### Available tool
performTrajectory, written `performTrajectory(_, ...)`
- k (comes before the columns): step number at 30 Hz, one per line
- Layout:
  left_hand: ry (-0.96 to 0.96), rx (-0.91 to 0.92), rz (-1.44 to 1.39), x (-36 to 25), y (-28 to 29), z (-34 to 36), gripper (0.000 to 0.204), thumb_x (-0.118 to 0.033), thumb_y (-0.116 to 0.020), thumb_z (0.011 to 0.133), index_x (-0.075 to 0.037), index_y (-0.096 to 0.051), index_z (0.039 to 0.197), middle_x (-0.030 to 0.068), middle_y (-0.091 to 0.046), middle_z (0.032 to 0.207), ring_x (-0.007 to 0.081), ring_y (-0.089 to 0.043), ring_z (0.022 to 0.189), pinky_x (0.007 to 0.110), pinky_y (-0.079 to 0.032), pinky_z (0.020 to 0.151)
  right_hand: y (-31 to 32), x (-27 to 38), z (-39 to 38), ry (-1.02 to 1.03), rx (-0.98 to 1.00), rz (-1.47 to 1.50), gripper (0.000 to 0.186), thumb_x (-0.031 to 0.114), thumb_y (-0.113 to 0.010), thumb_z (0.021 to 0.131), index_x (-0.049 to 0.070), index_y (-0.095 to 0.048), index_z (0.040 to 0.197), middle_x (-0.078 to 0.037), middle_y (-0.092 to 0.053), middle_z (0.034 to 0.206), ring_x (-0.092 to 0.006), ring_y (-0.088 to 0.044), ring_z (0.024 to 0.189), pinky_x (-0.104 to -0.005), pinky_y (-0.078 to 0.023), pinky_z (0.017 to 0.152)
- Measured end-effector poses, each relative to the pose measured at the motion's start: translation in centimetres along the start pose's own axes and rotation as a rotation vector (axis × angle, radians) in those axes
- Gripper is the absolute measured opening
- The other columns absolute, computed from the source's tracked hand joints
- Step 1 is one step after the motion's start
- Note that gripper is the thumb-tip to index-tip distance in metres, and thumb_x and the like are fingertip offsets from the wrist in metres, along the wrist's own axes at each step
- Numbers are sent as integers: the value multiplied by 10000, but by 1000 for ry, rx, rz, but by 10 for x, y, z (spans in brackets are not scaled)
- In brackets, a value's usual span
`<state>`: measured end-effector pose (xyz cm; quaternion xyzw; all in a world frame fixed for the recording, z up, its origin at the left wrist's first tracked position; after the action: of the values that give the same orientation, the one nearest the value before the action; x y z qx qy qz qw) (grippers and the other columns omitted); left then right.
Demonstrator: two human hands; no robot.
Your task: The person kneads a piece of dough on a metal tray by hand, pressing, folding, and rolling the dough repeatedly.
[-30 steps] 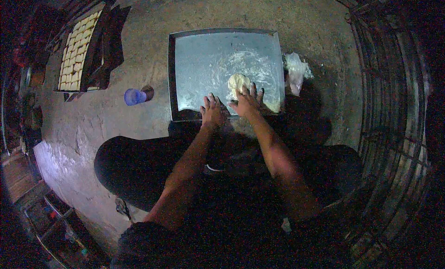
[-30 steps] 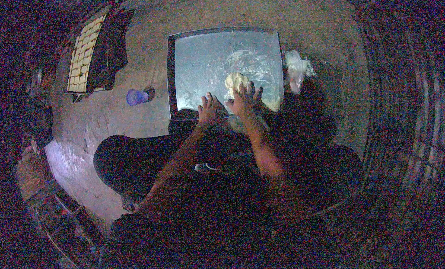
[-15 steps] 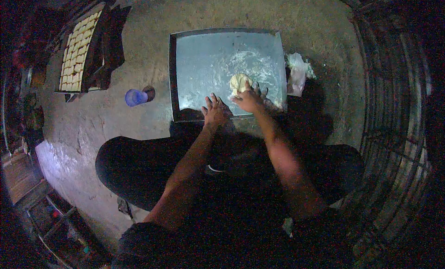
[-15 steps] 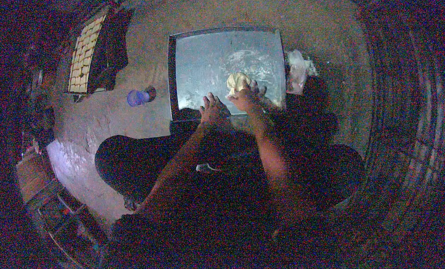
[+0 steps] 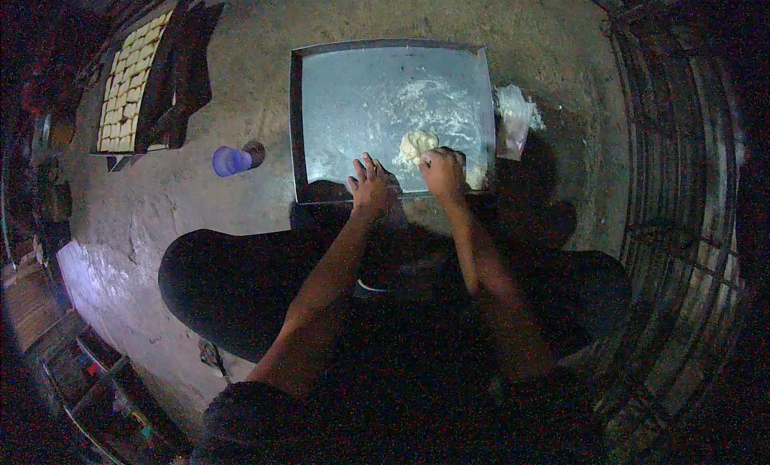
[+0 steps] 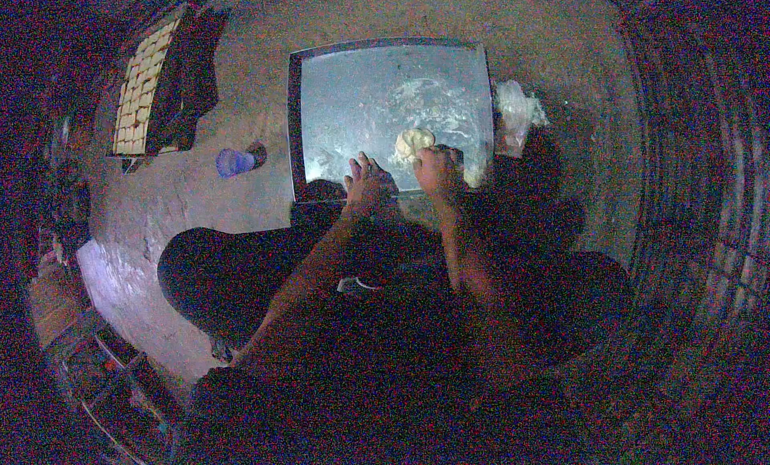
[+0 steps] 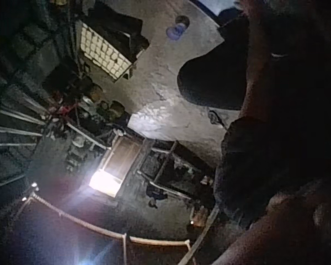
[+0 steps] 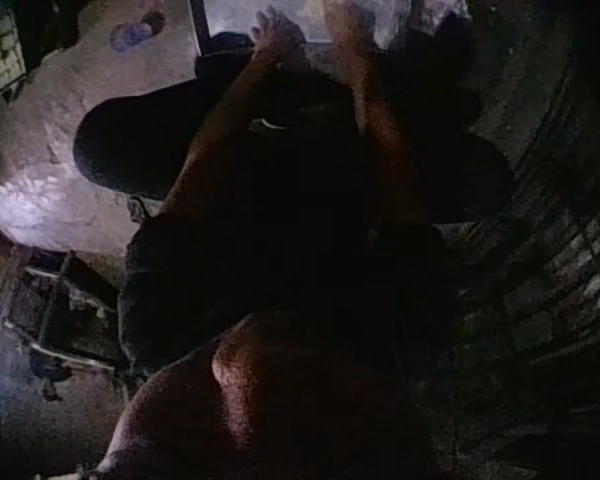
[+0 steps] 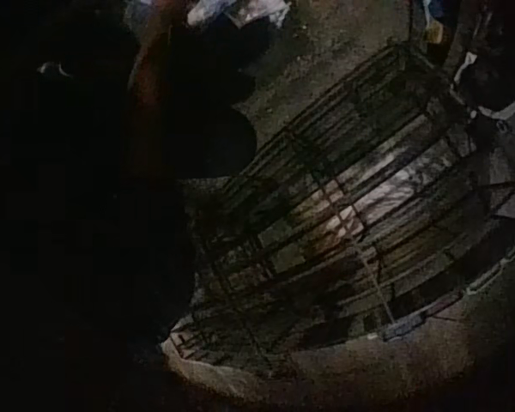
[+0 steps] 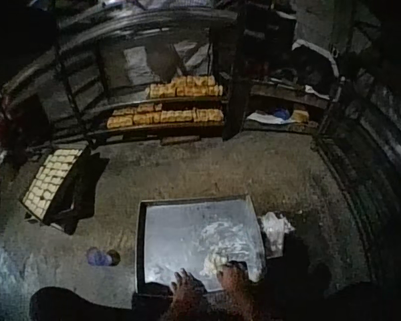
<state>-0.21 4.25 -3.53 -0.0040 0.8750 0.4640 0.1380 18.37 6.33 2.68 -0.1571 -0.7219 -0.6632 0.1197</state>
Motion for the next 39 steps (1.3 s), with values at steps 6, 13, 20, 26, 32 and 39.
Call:
performTrajectory(6, -12, -18, -7, -7, 2, 1, 821, -413, -576, 901, 24, -213, 1493, 244, -42, 1587, 496, -55, 1450, 689, -220, 1077, 13, 3, -13, 48, -146, -66, 406, 272, -704, 789, 104, -647, 1154, -133, -680, 980, -367, -636, 888, -486, -428, 893)
performTrajectory(13, -51, -132, 147, 1, -14, 10, 861, -525, -563, 891, 36, -259, 1468, 277, -123, 1556, 520, -154, 1412, 659, -310, 1054, -4, 13, -14, 54, 178, -57, 480, 360, -646, 856, 177, -601, 1297, -142, -695, 961, -354, -666, 840, -478, -536, 696)
performTrajectory(20, -32, -73, 20, -6, 3, -1, 830, -415, -610, 882, 26, -244, 1483, 238, -68, 1587, 489, -102, 1445, 673, -288, 1048, -21, 17, -18, -66, 235, -99, 516, 506, -575, 886, 174, -612, 1279, -143, -709, 975, -361, -677, 897, -483, -517, 768)
performTrajectory(26, -19, -71, 0, -5, -3, -1, 824, -438, -604, 892, 21, -253, 1480, 224, -67, 1591, 471, -74, 1454, 663, -254, 1073, -18, 39, 2, -157, 345, -228, 554, 559, -535, 884, 53, -691, 1050, -195, -703, 955, -380, -678, 898, -503, -511, 764)
performTrajectory(32, -46, -176, 49, -1, 27, 3, 641, -282, -640, 835, -33, -446, 1392, 201, -320, 1511, 389, -301, 1377, 567, -227, 1123, -1, 28, 29, -81, 319, -5, 421, 419, -601, 873, 15, -714, 842, -241, -682, 916, -415, -662, 877, -517, -512, 767)
performTrajectory(39, -369, -354, 155, -39, 57, 17, 818, -328, -686, 807, -327, -272, 1513, 190, -218, 1564, 417, -190, 1443, 552, -190, 1155, -8, 2, -14, -73, 41, 149, 293, 248, -682, 820, 55, -661, 1039, -208, -663, 953, -422, -627, 839, -502, -494, 743)
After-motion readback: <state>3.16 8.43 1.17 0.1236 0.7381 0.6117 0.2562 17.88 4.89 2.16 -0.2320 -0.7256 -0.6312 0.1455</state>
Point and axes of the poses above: each hand's wrist, its own z-axis towards the middle knuckle, its own y-axis out of the back of the hand, x = y × z, the point moved 3 cm from there along z, towards the middle knuckle
